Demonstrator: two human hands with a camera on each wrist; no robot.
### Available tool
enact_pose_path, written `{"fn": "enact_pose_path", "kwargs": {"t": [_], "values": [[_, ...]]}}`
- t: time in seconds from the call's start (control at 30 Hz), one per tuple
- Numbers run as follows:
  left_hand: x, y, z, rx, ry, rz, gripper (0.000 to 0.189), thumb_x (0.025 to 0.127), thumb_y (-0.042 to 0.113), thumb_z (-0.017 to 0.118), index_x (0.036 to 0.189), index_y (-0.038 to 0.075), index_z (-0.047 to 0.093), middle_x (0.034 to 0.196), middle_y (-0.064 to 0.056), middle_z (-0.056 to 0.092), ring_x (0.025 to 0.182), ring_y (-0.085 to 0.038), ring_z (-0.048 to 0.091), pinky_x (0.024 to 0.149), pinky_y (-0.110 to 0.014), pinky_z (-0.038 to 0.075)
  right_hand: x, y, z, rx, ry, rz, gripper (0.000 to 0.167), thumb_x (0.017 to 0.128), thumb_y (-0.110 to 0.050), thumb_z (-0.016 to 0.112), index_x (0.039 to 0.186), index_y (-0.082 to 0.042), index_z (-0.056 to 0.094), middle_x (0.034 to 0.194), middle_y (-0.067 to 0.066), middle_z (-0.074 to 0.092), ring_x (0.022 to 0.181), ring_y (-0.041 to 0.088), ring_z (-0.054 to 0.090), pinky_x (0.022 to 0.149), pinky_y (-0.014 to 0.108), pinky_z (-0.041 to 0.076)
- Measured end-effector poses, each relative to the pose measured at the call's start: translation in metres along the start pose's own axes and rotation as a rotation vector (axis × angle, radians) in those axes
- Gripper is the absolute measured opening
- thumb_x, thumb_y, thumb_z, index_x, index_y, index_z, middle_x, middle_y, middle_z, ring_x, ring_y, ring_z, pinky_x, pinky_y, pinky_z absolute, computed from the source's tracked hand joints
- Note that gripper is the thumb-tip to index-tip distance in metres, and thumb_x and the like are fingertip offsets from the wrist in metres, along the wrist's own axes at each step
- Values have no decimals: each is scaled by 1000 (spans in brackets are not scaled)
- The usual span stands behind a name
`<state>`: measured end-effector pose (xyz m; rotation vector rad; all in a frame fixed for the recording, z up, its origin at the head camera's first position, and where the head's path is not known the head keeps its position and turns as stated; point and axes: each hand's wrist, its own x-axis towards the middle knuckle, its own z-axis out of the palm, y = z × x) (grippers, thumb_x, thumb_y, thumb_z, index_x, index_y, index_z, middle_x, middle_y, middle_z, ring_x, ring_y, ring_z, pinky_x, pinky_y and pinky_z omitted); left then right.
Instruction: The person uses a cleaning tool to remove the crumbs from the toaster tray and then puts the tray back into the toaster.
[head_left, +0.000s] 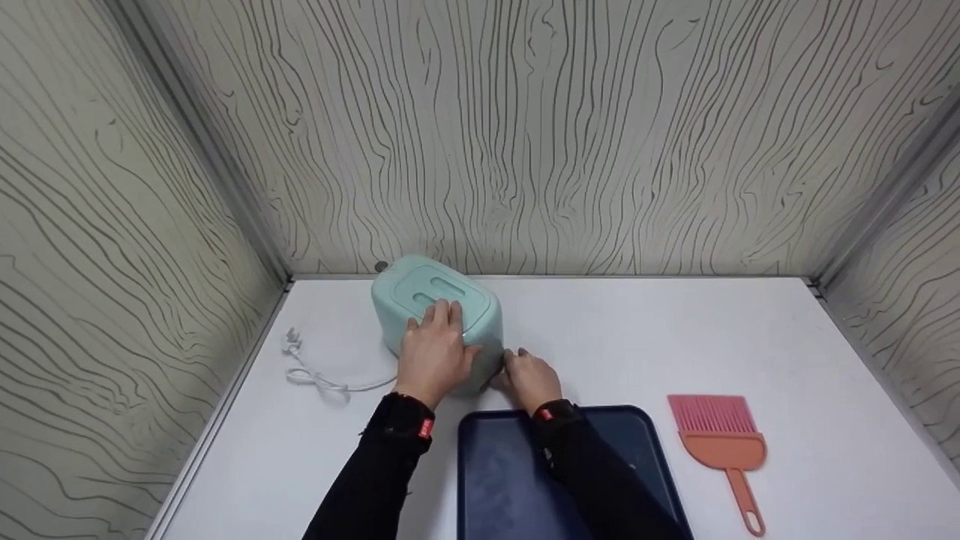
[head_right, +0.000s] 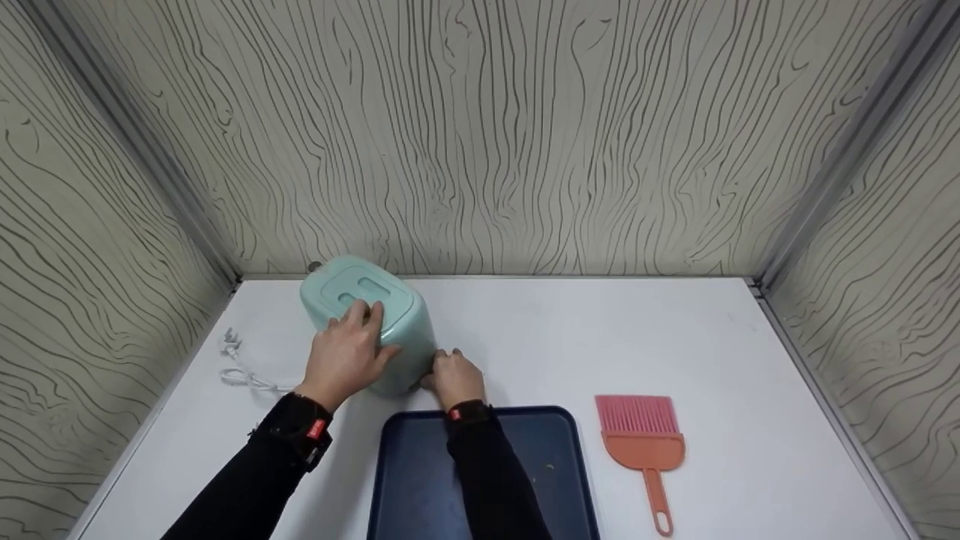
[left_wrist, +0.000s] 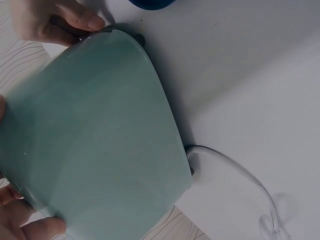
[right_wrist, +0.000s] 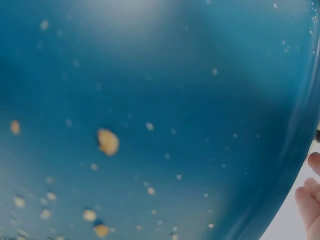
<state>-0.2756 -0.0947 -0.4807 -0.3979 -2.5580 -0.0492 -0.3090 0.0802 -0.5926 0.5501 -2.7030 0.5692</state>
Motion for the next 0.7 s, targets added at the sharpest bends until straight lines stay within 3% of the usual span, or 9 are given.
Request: {"fn": "enact_pose_path", "kwargs": {"t": [0.2,0.43,0.7], "values": [[1,-4,-2,3,-15,-5,69,86,47,78,130,-3,61,113,-17,58,109,-34,63,86,-58,55,-3,-6,2,33,-6,31,34,79,-22,86,100,-1,68,90,20,73,82,41,72,64,50,58],[1,-7,-2,1,-20,-2,70,87,47,76,133,-3,60,116,-17,59,111,-34,62,88,-58,55,-2,-11,-3,47,-63,77,35,91,-20,77,117,1,68,107,20,74,112,40,67,85,50,58],[6,-13,-5,-37,-36,-20,70,90,49,73,135,-2,59,121,-18,60,105,-35,64,88,-56,55,1,0,-20,41,-59,34,39,95,-17,71,127,5,65,120,22,70,116,44,64,97,51,53]]}}
